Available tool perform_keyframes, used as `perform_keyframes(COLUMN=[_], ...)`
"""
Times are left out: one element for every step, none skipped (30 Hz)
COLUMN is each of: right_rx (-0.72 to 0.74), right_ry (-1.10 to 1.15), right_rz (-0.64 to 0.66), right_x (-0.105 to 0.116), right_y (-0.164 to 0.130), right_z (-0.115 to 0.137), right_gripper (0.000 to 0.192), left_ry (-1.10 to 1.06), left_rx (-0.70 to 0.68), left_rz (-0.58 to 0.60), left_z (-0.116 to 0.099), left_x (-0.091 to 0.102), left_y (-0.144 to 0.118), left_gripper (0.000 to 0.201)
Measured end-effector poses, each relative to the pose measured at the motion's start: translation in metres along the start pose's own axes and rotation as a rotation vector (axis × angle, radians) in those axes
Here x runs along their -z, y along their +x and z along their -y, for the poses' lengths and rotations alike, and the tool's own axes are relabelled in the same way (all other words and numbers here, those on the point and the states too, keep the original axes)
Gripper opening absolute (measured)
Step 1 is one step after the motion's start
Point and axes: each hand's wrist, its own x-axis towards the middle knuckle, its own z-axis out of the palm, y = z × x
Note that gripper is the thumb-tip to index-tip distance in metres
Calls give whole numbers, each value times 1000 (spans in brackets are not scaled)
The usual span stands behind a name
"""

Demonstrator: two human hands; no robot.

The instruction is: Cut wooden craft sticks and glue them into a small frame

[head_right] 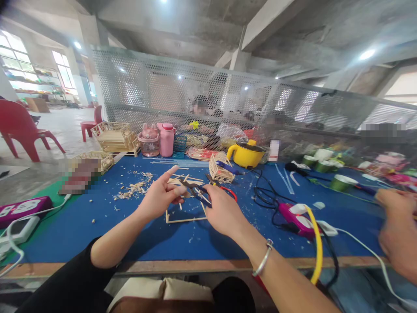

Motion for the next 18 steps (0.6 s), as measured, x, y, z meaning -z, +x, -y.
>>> perform_keyframes(right_rx=[1,4,8,12,18,25,36,48,59,67,71,77,86,99,113,124,133,139], right_ry=[4,6,8,8,8,8,8,4,-8,-32,-66,-109,-152,-193,-227,-250,-260,-254], right_rz=[1,2,2,-1,-1,-1,5,12,13,4,-20,-55,-97,-142,-180,-207,-217,-212], right_x=[0,-1,-1,0,0,-1,-1,-3,-4,-7,-10,-13,-16,-18,-20,-21,-20,-19], right_y=[0,0,-1,-1,-1,-1,-1,-1,-1,0,1,2,4,5,7,8,8,8], right_z=[-1,-1,-2,-3,-3,-4,-5,-6,-7,-8,-9,-10,-11,-11,-11,-10,-9,-8], right_gripper=[33,32,31,30,28,27,26,26,27,30,35,39,44,47,49,49,49,49], left_ry=[22,62,120,189,265,333,385,417,434,439,438,435,435,440,452,469,490,505], left_rx=[-1,-10,-29,-61,-100,-139,-167,-178,-172,-155,-135,-122,-117,-120,-131,-149,-170,-192], left_rz=[13,29,44,50,48,40,29,20,13,5,-5,-20,-39,-62,-85,-106,-121,-127], left_z=[-1,-2,-3,-4,-5,-5,-5,-4,-2,-1,1,2,3,4,4,4,3,3], left_x=[1,2,2,3,4,4,4,4,3,3,2,2,2,2,2,3,3,4], left_y=[0,-1,-1,-2,-2,-3,-4,-4,-4,-4,-4,-3,-3,-3,-3,-3,-3,-3], left_gripper=[59,45,31,24,26,29,30,30,30,31,31,32,31,30,28,27,26,25])
